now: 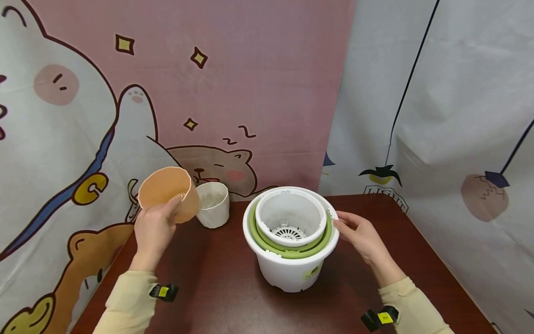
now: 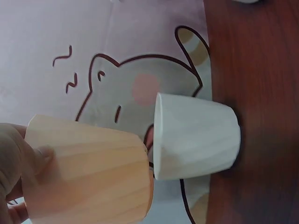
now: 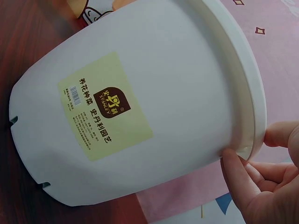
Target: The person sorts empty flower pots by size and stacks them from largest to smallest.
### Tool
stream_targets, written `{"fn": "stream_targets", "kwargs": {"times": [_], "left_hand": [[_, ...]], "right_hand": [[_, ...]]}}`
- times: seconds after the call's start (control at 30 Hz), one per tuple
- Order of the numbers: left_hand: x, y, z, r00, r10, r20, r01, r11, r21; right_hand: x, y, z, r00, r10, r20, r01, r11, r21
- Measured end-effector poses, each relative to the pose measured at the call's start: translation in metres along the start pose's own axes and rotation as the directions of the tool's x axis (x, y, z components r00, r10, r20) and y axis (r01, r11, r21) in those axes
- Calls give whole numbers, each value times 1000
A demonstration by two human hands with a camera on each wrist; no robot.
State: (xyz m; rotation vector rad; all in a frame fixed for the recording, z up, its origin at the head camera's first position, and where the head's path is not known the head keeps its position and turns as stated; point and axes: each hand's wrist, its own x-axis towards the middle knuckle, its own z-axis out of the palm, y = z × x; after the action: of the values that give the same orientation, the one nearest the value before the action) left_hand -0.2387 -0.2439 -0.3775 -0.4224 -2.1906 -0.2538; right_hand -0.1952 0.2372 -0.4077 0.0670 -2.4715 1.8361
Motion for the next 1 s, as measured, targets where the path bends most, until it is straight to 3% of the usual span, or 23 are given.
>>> {"fn": "stream_targets", "kwargs": {"times": [0.3,1.0], "left_hand": [[13,17,-4,993,98,-65,-100,994,-32],[47,63,-18,977,186,-104,-200,968,-149]], "right_hand": [[0,0,1,1000,-8,8,7,1000,26],[-1,0,0,1000,-12,5,12,1000,12]]}}
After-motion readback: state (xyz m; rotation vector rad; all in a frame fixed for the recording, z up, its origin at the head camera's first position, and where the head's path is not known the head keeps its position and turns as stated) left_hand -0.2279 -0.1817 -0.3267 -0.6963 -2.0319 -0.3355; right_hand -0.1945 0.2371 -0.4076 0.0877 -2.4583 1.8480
